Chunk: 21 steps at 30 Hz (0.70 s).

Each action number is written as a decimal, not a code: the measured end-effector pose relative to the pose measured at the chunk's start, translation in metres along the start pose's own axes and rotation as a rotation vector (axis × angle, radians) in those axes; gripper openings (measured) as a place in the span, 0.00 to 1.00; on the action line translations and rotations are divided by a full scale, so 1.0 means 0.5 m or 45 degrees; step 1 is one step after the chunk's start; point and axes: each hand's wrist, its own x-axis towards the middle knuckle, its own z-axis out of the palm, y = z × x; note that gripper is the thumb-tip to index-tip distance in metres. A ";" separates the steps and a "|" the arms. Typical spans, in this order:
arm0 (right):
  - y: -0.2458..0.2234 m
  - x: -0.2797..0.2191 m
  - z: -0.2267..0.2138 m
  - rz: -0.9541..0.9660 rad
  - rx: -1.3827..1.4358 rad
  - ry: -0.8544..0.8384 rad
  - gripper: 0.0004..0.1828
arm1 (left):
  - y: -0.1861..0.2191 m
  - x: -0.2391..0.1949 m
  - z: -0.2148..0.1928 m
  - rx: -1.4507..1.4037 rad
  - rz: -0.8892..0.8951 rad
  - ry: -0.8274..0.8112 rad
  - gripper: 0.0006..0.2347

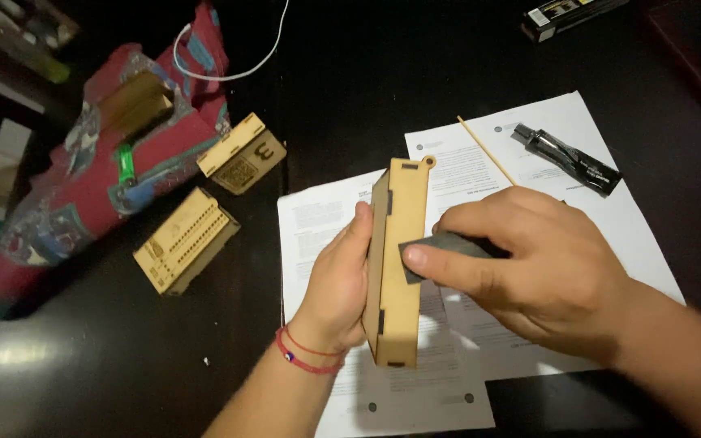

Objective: The person assembles a small wooden model by fitting pieces together and pressing them into place. They then use a small black block to rub the edges and surfaces of the assembled model.

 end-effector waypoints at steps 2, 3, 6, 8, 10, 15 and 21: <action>-0.002 -0.003 -0.001 0.078 -0.030 -0.041 0.18 | 0.013 -0.007 0.012 0.089 0.018 0.036 0.25; -0.002 -0.004 0.001 0.071 -0.030 -0.050 0.18 | 0.019 -0.010 0.018 0.077 0.021 0.037 0.25; -0.035 0.043 -0.009 0.098 -0.072 -0.073 0.19 | 0.030 -0.012 0.030 0.110 0.001 0.147 0.25; -0.099 0.147 -0.033 1.498 0.155 -1.080 0.34 | 0.033 -0.008 0.028 0.135 0.040 0.220 0.25; -0.105 0.156 -0.037 1.496 0.195 -1.141 0.35 | 0.045 -0.016 0.039 0.136 -0.006 0.271 0.24; -0.037 0.036 0.005 0.144 -0.013 -0.197 0.24 | 0.040 -0.013 0.034 0.136 -0.052 0.247 0.22; -0.029 0.046 0.005 0.045 0.121 -0.105 0.19 | 0.031 -0.011 0.024 0.131 -0.047 0.133 0.24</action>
